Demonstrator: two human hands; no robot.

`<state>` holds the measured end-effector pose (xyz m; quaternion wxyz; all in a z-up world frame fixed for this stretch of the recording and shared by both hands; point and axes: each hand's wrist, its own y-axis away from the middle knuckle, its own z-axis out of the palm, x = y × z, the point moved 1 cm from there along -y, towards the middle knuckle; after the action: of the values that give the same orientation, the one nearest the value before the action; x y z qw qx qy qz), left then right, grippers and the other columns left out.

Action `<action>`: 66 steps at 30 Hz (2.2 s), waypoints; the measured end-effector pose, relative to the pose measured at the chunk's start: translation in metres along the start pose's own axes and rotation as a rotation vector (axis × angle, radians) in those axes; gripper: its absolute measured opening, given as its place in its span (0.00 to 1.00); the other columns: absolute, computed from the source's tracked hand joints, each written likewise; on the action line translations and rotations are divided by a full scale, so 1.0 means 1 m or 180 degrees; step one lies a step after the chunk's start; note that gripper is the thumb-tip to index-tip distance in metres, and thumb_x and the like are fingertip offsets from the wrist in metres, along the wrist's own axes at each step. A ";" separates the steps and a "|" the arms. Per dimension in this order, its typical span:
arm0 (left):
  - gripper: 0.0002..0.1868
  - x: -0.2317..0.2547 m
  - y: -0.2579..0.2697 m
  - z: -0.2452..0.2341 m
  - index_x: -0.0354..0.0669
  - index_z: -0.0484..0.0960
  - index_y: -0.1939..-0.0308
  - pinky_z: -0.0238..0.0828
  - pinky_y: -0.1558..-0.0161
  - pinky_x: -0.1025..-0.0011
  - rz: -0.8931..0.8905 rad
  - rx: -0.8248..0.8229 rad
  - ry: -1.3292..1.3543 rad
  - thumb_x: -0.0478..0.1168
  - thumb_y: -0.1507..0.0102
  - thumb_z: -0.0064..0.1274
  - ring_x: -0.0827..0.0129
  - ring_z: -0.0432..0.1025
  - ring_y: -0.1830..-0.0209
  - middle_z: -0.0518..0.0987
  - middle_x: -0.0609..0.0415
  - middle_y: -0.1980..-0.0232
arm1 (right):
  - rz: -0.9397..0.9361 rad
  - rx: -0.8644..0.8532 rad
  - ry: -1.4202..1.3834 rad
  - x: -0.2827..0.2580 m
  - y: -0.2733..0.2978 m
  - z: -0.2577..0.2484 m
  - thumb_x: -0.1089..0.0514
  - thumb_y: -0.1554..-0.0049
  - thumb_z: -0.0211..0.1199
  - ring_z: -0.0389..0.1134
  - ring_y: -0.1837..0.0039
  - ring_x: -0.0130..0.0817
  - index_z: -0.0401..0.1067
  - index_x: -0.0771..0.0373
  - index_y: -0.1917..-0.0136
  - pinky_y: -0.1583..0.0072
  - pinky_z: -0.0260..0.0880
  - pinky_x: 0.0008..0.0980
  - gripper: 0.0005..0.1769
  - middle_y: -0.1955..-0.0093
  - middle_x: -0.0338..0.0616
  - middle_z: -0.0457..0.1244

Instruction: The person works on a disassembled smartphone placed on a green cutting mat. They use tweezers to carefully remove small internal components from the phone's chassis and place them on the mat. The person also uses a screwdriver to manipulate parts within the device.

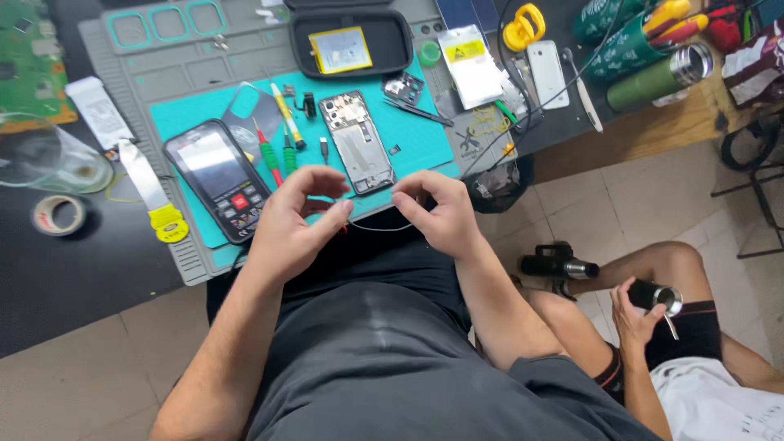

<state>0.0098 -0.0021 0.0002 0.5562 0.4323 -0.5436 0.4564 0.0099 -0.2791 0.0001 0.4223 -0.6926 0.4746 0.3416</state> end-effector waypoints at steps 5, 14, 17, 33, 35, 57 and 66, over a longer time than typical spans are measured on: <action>0.33 -0.009 -0.013 0.030 0.32 0.76 0.26 0.76 0.27 0.40 0.0235 0.0212 -0.0396 0.34 0.34 0.71 0.31 0.75 0.25 0.82 0.30 0.32 | 0.0125 -0.0009 0.0160 0.027 -0.009 -0.015 0.55 0.34 0.77 0.75 0.53 0.38 0.83 0.58 0.39 0.48 0.77 0.39 0.11 0.56 0.43 0.75; 0.30 -0.058 -0.048 0.046 0.41 0.79 0.30 0.67 0.22 0.47 0.1094 0.0703 -0.1497 0.34 0.36 0.71 0.44 0.73 0.25 0.79 0.48 0.35 | 0.0405 0.0071 0.0255 0.098 -0.037 -0.013 0.52 0.31 0.75 0.67 0.59 0.30 0.81 0.60 0.40 0.56 0.73 0.32 0.12 0.60 0.42 0.66; 0.30 -0.062 -0.048 0.052 0.41 0.78 0.31 0.65 0.22 0.47 0.1209 0.0716 -0.1628 0.32 0.37 0.71 0.44 0.72 0.27 0.77 0.48 0.36 | 0.0515 0.0037 0.0191 0.097 -0.042 -0.017 0.57 0.31 0.73 0.66 0.61 0.26 0.82 0.60 0.40 0.58 0.71 0.28 0.08 0.62 0.41 0.66; 0.37 -0.079 -0.052 0.063 0.44 0.79 0.36 0.59 0.18 0.41 0.1230 0.0483 -0.2255 0.35 0.45 0.84 0.39 0.67 0.21 0.72 0.48 0.34 | 0.0153 -0.0150 0.0801 0.091 -0.058 -0.017 0.63 0.32 0.74 0.69 0.62 0.29 0.84 0.58 0.43 0.55 0.73 0.33 0.04 0.58 0.38 0.66; 0.35 -0.083 -0.053 0.064 0.45 0.80 0.37 0.59 0.18 0.40 0.1262 0.0499 -0.2299 0.36 0.44 0.84 0.39 0.67 0.21 0.72 0.49 0.35 | 0.0152 -0.0170 0.0621 0.091 -0.055 -0.020 0.62 0.31 0.74 0.70 0.61 0.30 0.83 0.57 0.43 0.55 0.74 0.33 0.03 0.56 0.40 0.67; 0.18 -0.092 -0.058 0.079 0.53 0.83 0.50 0.56 0.12 0.44 0.0989 0.0622 -0.3134 0.52 0.36 0.73 0.48 0.68 0.18 0.77 0.54 0.35 | 0.0920 -0.0511 -0.0784 0.120 -0.073 -0.025 0.60 0.36 0.77 0.71 0.53 0.21 0.87 0.56 0.43 0.57 0.75 0.19 0.07 0.52 0.38 0.76; 0.17 -0.094 -0.051 0.073 0.51 0.86 0.48 0.56 0.11 0.45 0.1235 0.0649 -0.3028 0.49 0.34 0.75 0.48 0.69 0.19 0.78 0.55 0.38 | 0.0236 0.0164 -0.0593 0.108 -0.067 -0.014 0.64 0.36 0.80 0.70 0.59 0.22 0.87 0.57 0.45 0.58 0.73 0.22 0.06 0.55 0.37 0.75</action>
<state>0.0446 -0.0874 -0.0902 0.1081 0.5351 -0.7590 0.3548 0.1081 -0.3192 -0.0713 0.4694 -0.6287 0.4672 0.4076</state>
